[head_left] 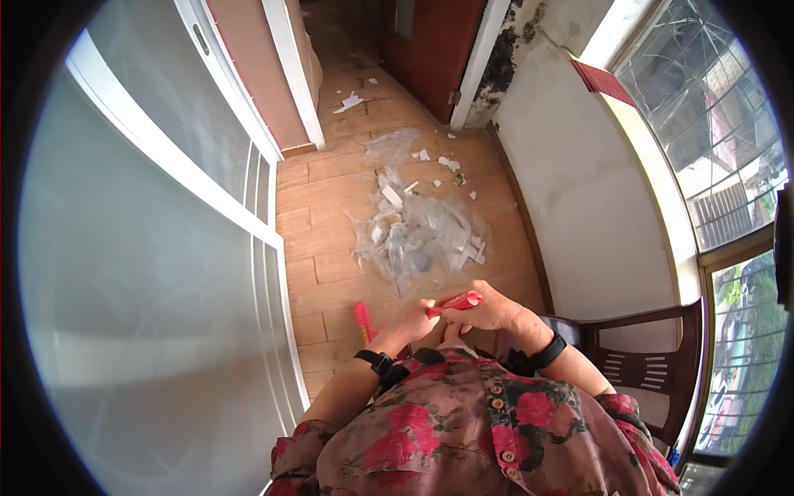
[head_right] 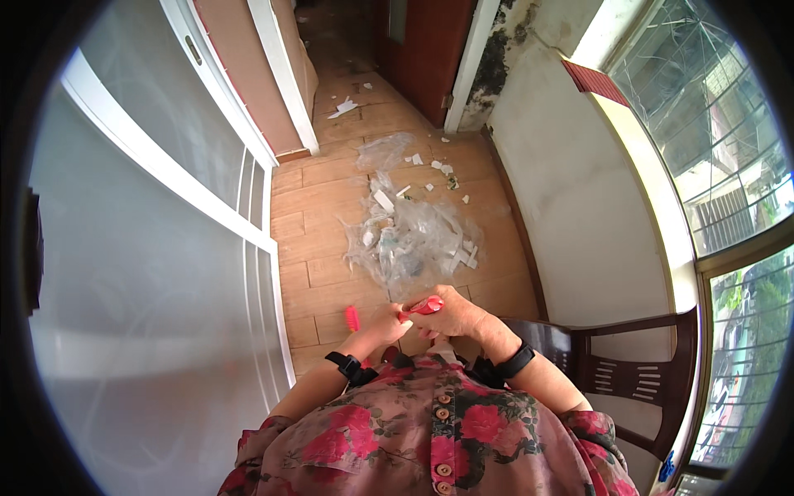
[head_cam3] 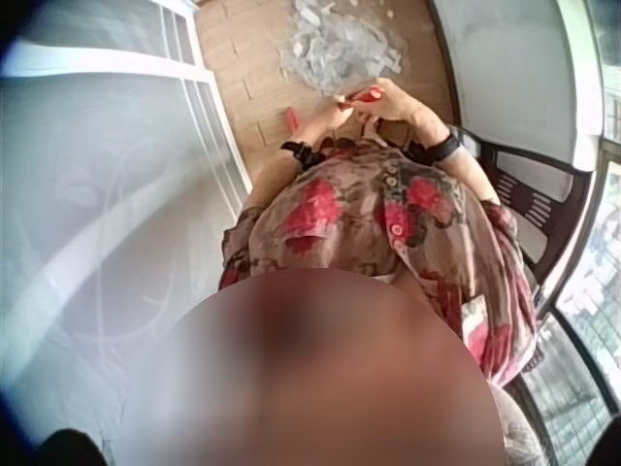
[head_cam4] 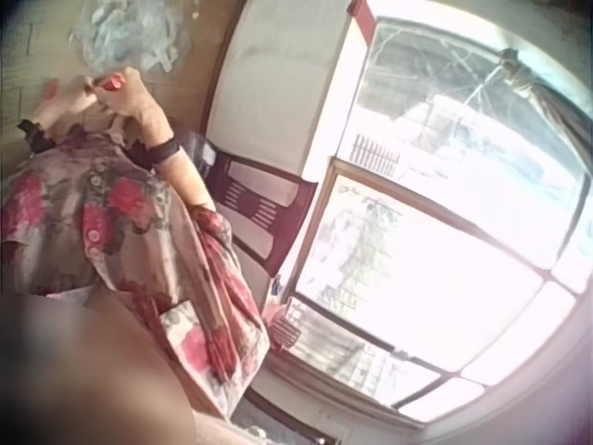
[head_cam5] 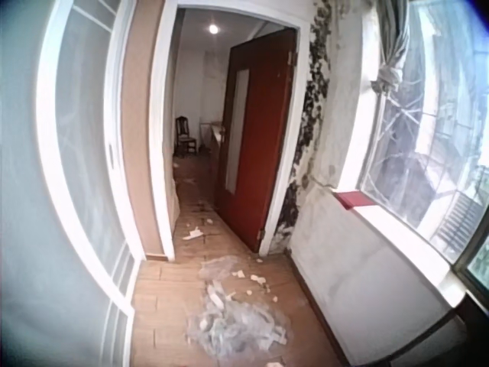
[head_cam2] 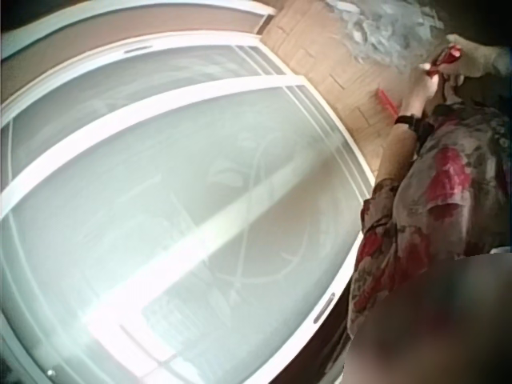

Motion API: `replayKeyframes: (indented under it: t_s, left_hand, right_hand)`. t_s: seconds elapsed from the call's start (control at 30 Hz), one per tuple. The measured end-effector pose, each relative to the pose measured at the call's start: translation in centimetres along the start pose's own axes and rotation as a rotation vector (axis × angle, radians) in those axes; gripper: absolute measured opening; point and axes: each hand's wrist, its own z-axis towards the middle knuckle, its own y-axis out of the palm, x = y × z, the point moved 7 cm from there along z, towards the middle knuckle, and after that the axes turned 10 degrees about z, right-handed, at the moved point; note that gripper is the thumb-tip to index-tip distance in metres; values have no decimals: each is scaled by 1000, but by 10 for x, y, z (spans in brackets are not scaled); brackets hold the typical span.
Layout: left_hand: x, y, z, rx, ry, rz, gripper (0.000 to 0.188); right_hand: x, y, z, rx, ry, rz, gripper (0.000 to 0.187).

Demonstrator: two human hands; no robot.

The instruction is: Assembling a segmented plastic broom handle in an indoor area.

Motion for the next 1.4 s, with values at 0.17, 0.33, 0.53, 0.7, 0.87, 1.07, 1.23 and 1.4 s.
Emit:
replayKeyframes:
  t_s: [0.17,0.33,0.53,0.7,0.87,1.07,1.23,1.4]
  left_hand:
    - [35,-2,51,-38,5,-45,17]
    - [46,19,105,167,59,-294,17]
    - [94,-18,125,134,143,-217,13]
    - [92,-40,114,13,-29,-98,19]
    - [25,-24,112,-79,-261,120,24]
    - [9,2,152,31,-32,-2,21]
    - [66,2,182,31,49,-107,15]
    - [97,-8,175,-11,60,-111,13]
  right_hand:
    - [-20,-45,-5,125,-96,-117,23]
    - [-60,-78,-22,209,-480,-400,23]
    - [-95,-104,-36,160,-479,-533,24]
    - [-101,-116,-28,37,-462,-370,25]
    - [-34,-121,34,-31,-272,-70,25]
    - [-17,-143,46,143,-408,-142,27]
    - [-64,-170,-3,219,-444,-316,22]
    - [-74,-176,-25,203,-442,-277,19]
